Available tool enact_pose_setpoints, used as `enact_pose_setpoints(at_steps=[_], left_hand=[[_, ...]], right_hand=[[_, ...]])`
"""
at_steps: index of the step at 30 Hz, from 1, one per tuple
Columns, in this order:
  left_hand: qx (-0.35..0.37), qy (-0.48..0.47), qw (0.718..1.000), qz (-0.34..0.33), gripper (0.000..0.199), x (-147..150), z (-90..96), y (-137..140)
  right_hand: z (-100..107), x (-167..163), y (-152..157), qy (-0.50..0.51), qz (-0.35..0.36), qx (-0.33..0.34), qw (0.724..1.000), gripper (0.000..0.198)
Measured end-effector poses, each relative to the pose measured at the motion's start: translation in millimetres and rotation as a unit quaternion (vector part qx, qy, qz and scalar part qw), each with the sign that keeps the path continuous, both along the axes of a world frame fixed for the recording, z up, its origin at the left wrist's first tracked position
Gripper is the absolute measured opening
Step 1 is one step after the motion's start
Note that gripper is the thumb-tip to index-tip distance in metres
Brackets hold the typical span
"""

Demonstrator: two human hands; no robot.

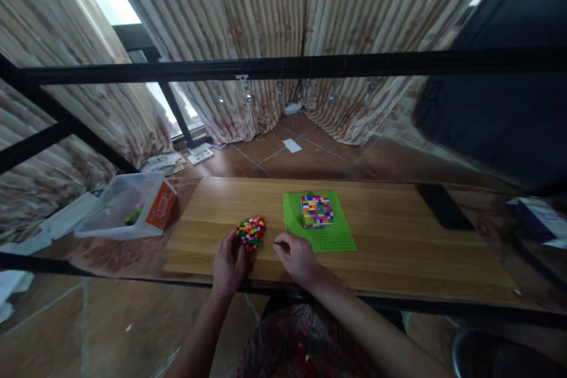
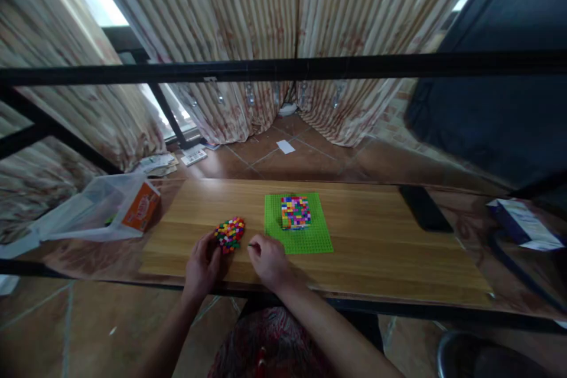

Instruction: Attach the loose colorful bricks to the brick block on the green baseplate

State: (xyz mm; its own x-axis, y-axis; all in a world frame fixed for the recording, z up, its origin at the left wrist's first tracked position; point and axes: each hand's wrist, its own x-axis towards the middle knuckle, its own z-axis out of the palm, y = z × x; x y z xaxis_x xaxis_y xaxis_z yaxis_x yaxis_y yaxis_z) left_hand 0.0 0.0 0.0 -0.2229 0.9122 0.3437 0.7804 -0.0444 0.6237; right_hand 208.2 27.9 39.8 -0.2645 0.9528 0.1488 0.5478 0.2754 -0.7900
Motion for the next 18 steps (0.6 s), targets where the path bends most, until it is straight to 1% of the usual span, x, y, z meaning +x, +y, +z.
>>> enact_pose_setpoints(at_steps=[2, 4, 7, 9, 11, 13, 16, 18], left_hand=[[-0.001, -0.003, 1.0, 0.001, 0.038, -0.5, -0.7, 0.6], [-0.001, -0.003, 1.0, 0.002, 0.038, -0.7, -1.0, 0.8], [-0.001, -0.003, 1.0, 0.009, 0.038, 0.1, -0.8, 1.1], [0.001, -0.002, 1.0, 0.013, 0.038, 0.7, -0.2, 1.6], [0.003, 0.002, 1.0, 0.011, 0.038, 1.2, 0.5, 2.1], [0.005, 0.008, 1.0, 0.007, 0.039, 1.4, 1.1, 2.5], [0.011, 0.013, 1.0, 0.008, 0.039, 1.8, 0.7, 2.7], [0.016, 0.015, 1.0, 0.012, 0.039, 2.2, -0.5, 2.8]], right_hand=[[2.9, 28.0, -9.1, 0.056, -0.035, -0.007, 0.998, 0.011], [5.1, 58.9, -12.4, 0.097, -0.093, -0.016, 0.991, 0.012], [7.7, 98.5, -3.0, 0.135, -0.16, -0.048, 0.977, 0.019], [10.4, 114.5, 9.6, 0.131, -0.179, -0.048, 0.974, 0.024], [14.6, 121.0, 22.8, 0.103, -0.188, -0.02, 0.977, 0.026], [19.0, 120.7, 33.6, 0.061, -0.183, 0.023, 0.981, 0.026], [22.4, 115.1, 42.9, -0.018, -0.152, 0.081, 0.985, 0.027], [21.1, 112.1, 45.7, -0.067, -0.135, 0.104, 0.983, 0.028]])
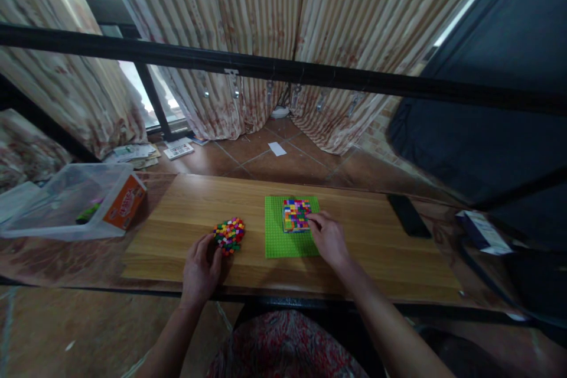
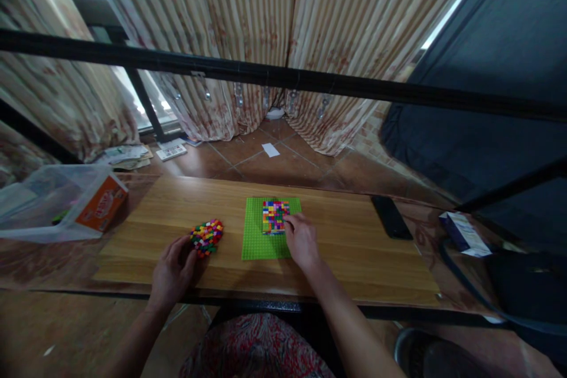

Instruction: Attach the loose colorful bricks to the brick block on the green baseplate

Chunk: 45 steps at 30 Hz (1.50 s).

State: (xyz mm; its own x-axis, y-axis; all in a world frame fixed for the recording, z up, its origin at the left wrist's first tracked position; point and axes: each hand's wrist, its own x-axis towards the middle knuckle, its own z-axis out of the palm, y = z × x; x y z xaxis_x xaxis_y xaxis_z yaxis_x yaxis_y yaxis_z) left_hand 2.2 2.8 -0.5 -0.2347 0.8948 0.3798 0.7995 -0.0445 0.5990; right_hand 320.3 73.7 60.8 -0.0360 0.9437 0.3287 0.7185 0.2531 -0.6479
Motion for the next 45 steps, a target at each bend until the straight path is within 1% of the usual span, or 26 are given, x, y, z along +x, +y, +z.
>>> enact_pose_setpoints(at_steps=[3, 6, 9, 12, 16, 22, 27, 32, 38, 42, 45], left_hand=[[0.002, 0.003, 1.0, 0.005, 0.039, 0.5, -1.8, 0.1], [0.0, 0.006, 1.0, 0.005, 0.039, 1.0, -2.1, 0.0], [-0.002, 0.004, 1.0, 0.004, 0.039, 1.7, -0.9, -0.2], [-0.003, 0.002, 1.0, 0.003, 0.039, 2.2, 0.6, -0.4], [-0.003, -0.001, 1.0, -0.003, 0.039, 2.3, 1.1, -0.8], [0.001, 0.007, 1.0, 0.001, 0.039, 1.6, -1.3, -1.1], [-0.002, 0.005, 1.0, 0.003, 0.038, 1.8, -0.8, -1.5], [-0.006, 0.0, 1.0, -0.004, 0.039, 1.7, 0.4, -2.4], [-0.004, -0.009, 1.0, -0.004, 0.038, -0.3, -2.3, -1.5], [-0.001, -0.017, 1.0, -0.012, 0.039, -2.9, -4.0, -0.6], [0.009, -0.015, 1.0, -0.017, 0.038, -4.9, -5.5, 0.3]], right_hand=[[-5.3, -2.0, 2.1, -0.054, 0.007, 0.01, 0.998, 0.028], [-9.7, -2.7, 4.0, -0.083, 0.009, 0.013, 0.996, 0.026], [-11.1, -3.7, 6.8, -0.088, -0.02, 0.001, 0.996, 0.022], [-11.4, -4.9, 10.1, -0.049, -0.058, -0.014, 0.997, 0.018], [-13.3, -5.4, 11.6, 0.007, -0.067, -0.007, 0.998, 0.018], [-21.0, -4.3, 4.5, 0.002, -0.048, 0.047, 0.998, 0.025], [-30.5, -2.4, -2.5, -0.014, -0.036, 0.062, 0.997, 0.027], [-35.3, -3.4, -6.0, 0.002, -0.043, 0.054, 0.998, 0.028], [-37.2, -4.7, -7.1, 0.047, -0.042, 0.041, 0.997, 0.028], [-36.8, 1.5, -11.9, 0.085, -0.045, 0.037, 0.995, 0.026], [-41.0, 9.8, -8.8, 0.124, -0.071, 0.038, 0.989, 0.035]])
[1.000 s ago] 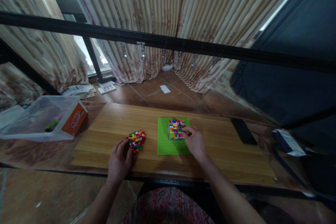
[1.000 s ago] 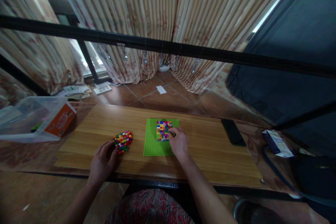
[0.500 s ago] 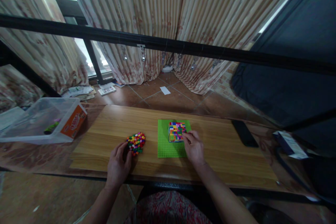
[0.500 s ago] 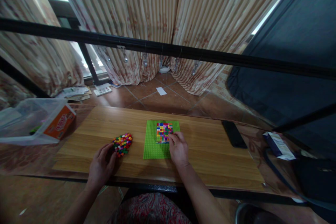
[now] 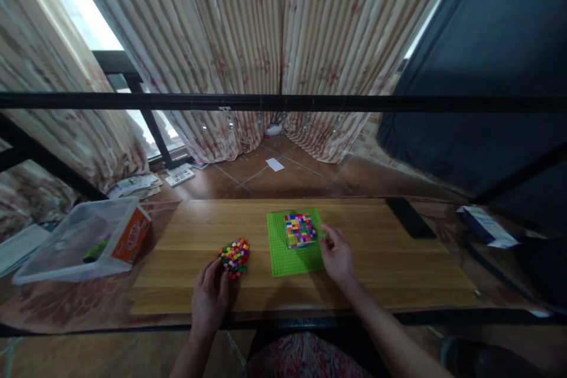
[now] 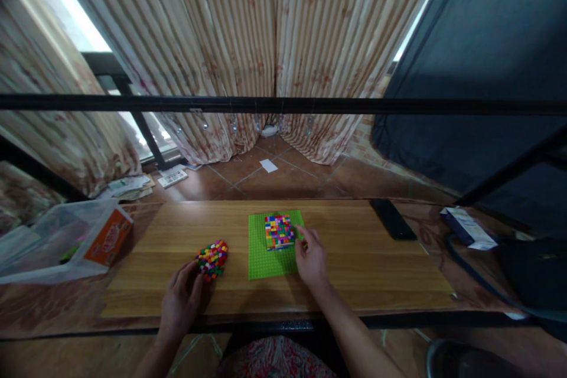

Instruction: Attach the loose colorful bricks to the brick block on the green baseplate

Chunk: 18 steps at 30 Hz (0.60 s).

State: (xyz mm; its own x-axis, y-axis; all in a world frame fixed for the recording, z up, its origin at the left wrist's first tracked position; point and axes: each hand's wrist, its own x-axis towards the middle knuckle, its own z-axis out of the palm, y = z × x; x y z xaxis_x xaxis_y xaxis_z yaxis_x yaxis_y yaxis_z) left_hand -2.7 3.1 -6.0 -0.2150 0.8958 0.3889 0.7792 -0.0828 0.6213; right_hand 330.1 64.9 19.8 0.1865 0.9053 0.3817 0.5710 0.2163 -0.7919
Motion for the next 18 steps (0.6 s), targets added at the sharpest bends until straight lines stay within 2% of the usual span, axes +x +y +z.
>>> enact_pose_setpoints(at_steps=[2, 4, 10, 14, 18], left_hand=[[0.004, 0.0, 1.0, 0.001, 0.038, -1.3, -1.7, 0.7], [0.008, 0.0, 1.0, 0.001, 0.038, -2.8, -4.0, 1.5], [0.015, -0.006, 1.0, -0.016, 0.039, -8.2, -9.0, 3.6], [0.005, -0.009, 1.0, -0.018, 0.04, -8.2, -6.6, 2.7], [-0.007, -0.013, 0.999, -0.029, 0.038, -5.3, -1.6, -1.1]], right_hand=[[-4.7, 4.8, 10.1, 0.025, -0.009, -0.007, 1.0, 0.047], [-9.0, 7.6, 25.3, 0.051, 0.011, -0.02, 0.998, 0.059], [-11.2, 6.3, 60.1, 0.122, 0.158, -0.093, 0.975, 0.082], [-15.4, 5.7, 55.1, 0.131, 0.207, -0.107, 0.964, 0.087], [-25.4, 4.8, 40.2, 0.137, 0.208, -0.116, 0.962, 0.088]])
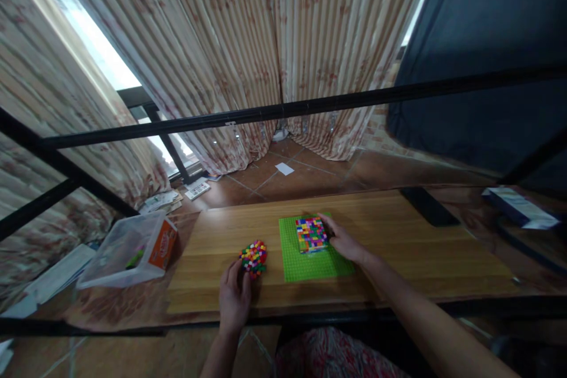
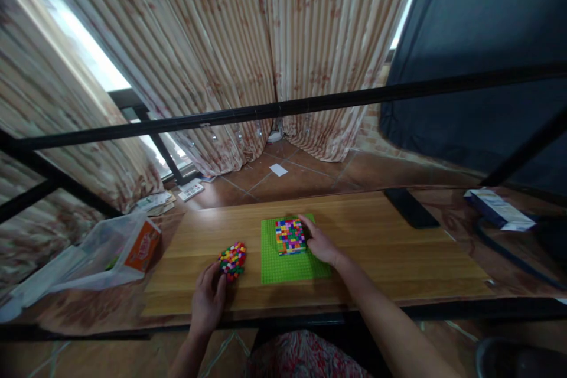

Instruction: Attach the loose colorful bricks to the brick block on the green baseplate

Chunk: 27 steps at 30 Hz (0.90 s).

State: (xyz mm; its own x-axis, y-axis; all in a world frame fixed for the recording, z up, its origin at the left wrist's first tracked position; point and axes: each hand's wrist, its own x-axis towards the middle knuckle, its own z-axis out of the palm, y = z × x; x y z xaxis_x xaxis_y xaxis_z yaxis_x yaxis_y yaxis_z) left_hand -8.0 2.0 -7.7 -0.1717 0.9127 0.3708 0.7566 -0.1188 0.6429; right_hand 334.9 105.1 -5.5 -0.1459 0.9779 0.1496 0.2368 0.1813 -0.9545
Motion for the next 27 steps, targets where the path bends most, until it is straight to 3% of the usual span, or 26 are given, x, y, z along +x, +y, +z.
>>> enact_pose_setpoints(at_steps=[11, 17, 22, 27], left_hand=[[0.004, 0.005, 1.0, -0.019, 0.042, 0.2, -1.1, -7.2], [0.018, 0.06, 0.998, 0.002, 0.069, 6.4, -4.5, -5.4], [-0.004, 0.142, 0.99, -0.026, 0.089, 20.3, 1.9, 15.5], [-0.004, 0.183, 0.981, -0.063, 0.073, 32.5, 12.3, 42.0]], right_hand=[[-12.9, -10.1, -23.0, 0.03, -0.028, -0.002, 0.999, 0.082], [-15.2, -14.6, -29.0, 0.001, -0.045, 0.006, 0.999, 0.083], [-17.0, -16.4, -30.5, -0.004, -0.058, 0.0, 0.998, 0.081], [-19.2, -17.6, -31.1, -0.007, -0.058, -0.005, 0.998, 0.072]])
